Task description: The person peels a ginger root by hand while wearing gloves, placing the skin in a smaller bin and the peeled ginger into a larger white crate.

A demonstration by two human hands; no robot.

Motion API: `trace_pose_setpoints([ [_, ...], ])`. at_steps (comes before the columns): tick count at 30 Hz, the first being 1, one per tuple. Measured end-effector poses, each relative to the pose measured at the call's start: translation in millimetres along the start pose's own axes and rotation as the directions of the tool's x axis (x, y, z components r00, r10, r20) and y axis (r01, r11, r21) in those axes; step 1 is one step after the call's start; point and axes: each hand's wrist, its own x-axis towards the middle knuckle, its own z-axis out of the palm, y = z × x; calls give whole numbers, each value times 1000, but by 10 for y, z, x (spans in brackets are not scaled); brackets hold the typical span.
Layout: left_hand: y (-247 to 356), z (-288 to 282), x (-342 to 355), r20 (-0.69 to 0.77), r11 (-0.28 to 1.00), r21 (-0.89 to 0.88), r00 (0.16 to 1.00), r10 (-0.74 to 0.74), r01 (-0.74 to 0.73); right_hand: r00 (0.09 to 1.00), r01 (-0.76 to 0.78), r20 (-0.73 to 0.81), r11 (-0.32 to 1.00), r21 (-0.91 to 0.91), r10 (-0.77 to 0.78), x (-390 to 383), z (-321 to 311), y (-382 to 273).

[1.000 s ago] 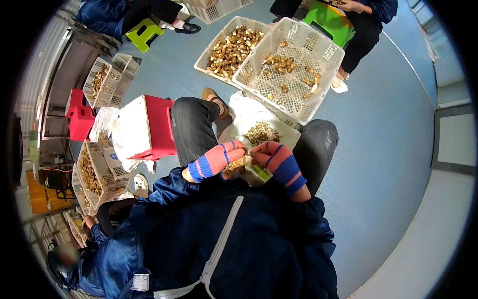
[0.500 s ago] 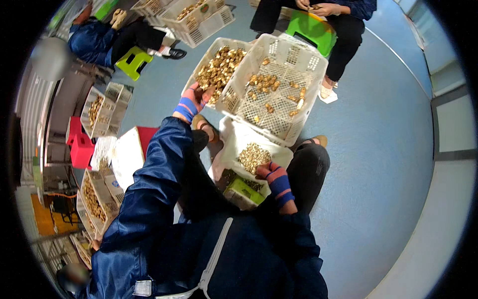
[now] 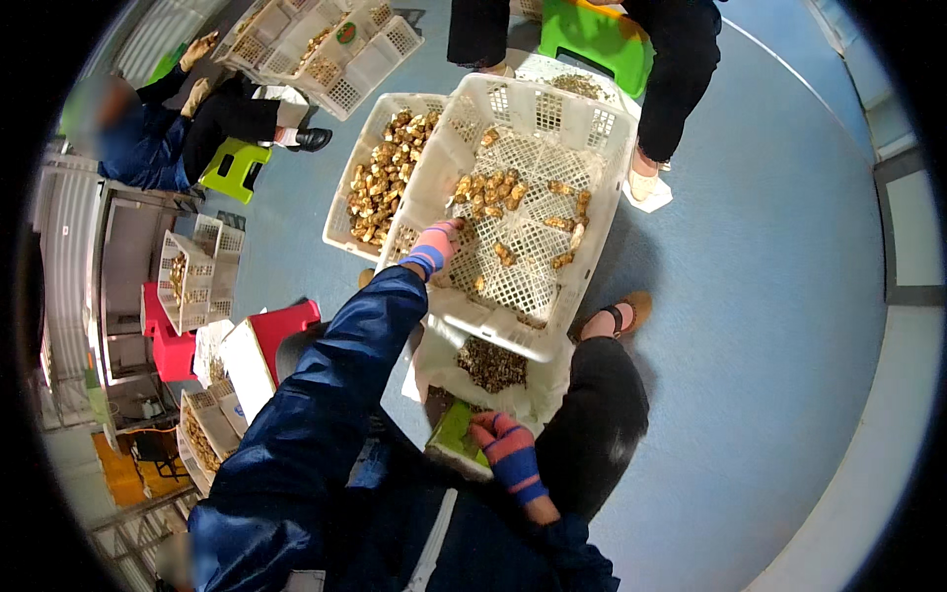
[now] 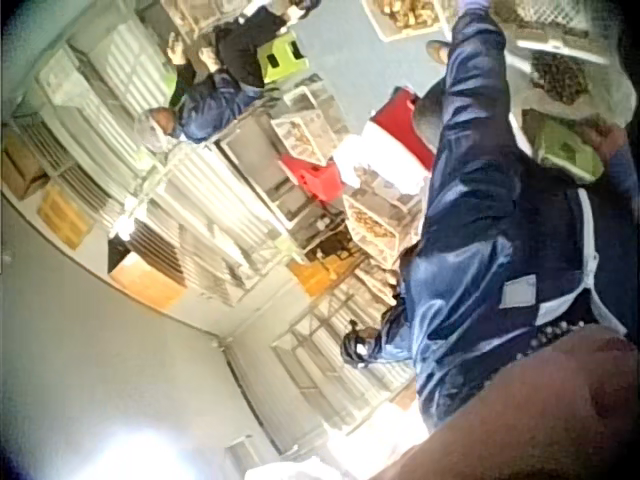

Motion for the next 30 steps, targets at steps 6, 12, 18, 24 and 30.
trace_pose_setpoints([
  [6,45,225,333,143,883,449,986,80,-136,999,31,10,998,-54,-31,13,-115,-33],
  [12,42,281,539,37,954,89,956,-292,288,997,61,57,993,-98,-56,35,-188,-123],
  [18,56,405,757,-189,969,-157,957,-220,192,994,21,106,993,-117,-8,62,-229,-206],
  [24,667,636,821,-263,926,-156,889,-375,345,987,-10,159,992,-128,30,106,-210,-126],
  [30,356,671,866,-275,947,-182,911,-308,265,991,23,133,986,-166,0,71,-179,-99],
])
